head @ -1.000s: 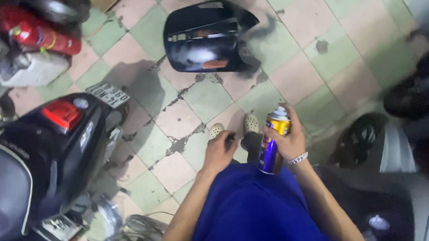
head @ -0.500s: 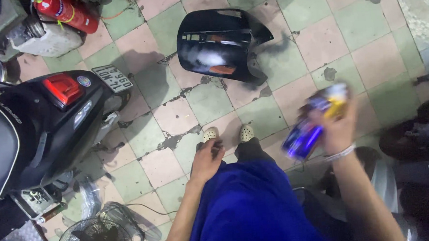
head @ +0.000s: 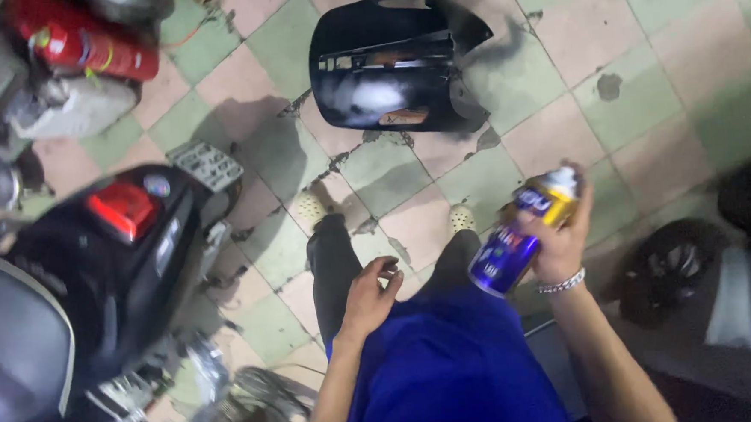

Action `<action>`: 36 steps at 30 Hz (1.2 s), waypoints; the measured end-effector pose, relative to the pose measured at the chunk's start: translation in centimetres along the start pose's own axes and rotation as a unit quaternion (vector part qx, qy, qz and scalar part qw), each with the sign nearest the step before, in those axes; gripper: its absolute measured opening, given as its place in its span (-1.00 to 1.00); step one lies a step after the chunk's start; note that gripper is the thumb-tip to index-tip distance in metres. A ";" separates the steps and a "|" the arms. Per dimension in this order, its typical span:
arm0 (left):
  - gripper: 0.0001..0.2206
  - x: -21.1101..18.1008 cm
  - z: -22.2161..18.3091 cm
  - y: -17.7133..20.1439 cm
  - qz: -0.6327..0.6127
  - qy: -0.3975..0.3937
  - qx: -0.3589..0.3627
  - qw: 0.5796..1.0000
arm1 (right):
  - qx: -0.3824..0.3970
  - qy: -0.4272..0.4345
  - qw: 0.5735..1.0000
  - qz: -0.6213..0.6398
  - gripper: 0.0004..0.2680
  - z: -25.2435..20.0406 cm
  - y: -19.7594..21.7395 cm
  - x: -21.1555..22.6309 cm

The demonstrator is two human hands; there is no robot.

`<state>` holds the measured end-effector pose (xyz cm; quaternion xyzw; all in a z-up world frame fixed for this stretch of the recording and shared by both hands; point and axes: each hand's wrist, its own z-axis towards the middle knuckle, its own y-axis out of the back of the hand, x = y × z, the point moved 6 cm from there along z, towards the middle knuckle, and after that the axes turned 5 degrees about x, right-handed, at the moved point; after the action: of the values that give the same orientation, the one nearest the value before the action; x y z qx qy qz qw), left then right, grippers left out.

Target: Spray painting motorcycle fairings and body panels with black paint

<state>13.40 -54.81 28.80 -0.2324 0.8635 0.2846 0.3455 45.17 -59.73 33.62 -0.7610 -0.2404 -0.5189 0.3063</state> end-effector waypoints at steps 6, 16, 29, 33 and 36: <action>-0.73 9.2 8.7 8.1 0.042 -0.004 0.123 0.991 | -0.111 0.114 0.926 -0.342 -0.32 -0.6 -8.2 -9.8; -0.80 39.6 22.3 10.9 0.131 0.102 0.235 0.958 | -0.225 0.061 0.881 -0.412 -0.37 5.3 -19.9 -34.5; -0.76 46.0 20.4 13.0 0.041 0.189 0.267 0.944 | -0.020 0.185 0.923 -0.336 -0.71 10.7 -33.2 -47.4; -0.70 43.9 20.9 14.0 0.054 0.249 0.334 0.907 | -0.224 0.079 0.853 -0.464 -0.45 9.9 -27.8 -44.3; -0.75 44.6 21.2 13.9 0.047 0.223 0.300 0.926 | -0.135 0.206 0.886 -0.394 -0.42 9.4 -30.6 -46.6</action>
<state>-14.18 -39.96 -11.87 -0.1344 0.9733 -0.0304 0.1835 14.12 -33.94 -6.02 -0.5142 -0.3793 -0.7691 0.0137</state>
